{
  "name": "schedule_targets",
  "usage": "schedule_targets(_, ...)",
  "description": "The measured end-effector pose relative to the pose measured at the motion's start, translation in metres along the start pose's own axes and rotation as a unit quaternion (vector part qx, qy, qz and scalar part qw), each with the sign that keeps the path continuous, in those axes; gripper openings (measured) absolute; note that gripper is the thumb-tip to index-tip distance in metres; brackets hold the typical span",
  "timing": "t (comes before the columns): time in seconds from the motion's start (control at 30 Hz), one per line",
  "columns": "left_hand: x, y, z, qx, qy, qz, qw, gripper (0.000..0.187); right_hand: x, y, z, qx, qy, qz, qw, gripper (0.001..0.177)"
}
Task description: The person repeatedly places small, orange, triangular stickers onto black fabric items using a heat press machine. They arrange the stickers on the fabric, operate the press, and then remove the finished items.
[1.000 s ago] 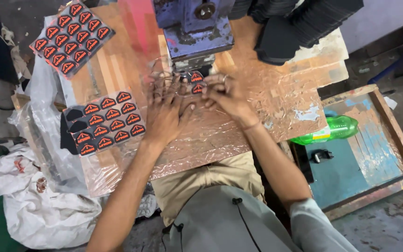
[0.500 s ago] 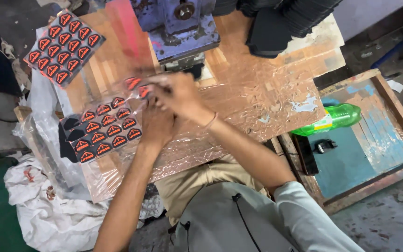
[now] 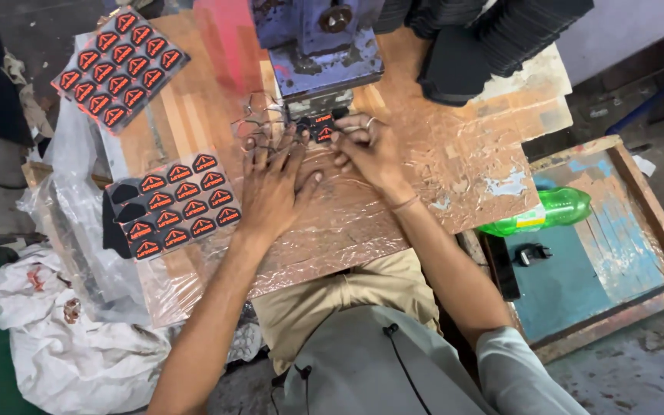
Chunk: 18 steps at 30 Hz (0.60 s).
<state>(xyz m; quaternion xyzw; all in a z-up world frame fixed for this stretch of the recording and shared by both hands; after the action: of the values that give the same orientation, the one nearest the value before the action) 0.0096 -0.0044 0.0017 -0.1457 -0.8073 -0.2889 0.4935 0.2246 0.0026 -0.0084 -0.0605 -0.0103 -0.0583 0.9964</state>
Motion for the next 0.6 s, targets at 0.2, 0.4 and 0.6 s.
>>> schedule_targets(0.2,0.005,0.002,0.001,0.01,-0.048,-0.006,0.999,0.066,-0.009,0.018,-0.01,-0.045,0.068,0.008,0.997,0.031)
schedule_targets(0.4,0.018,0.006,-0.003,0.008,-0.053,-0.011,0.998,0.067,-0.016,0.003,-0.019,-0.047,0.157,-0.041,0.986,0.031)
schedule_targets(0.6,0.023,0.006,-0.003,0.102,-0.16,0.086,0.978,0.07,-0.017,0.028,-0.025,-0.047,0.137,-0.008,0.989,0.028)
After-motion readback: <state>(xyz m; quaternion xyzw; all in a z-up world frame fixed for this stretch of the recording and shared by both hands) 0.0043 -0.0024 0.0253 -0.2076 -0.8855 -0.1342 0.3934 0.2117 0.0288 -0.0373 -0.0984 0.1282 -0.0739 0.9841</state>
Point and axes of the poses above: each hand's wrist, its own y-axis towards the middle knuckle, its own x-axis out of the back of the hand, z = x × y, the point moved 1 cm from there along y, towards the middle knuckle, and after that the axes turned 2 degrees about y, right-handed, at the moved point
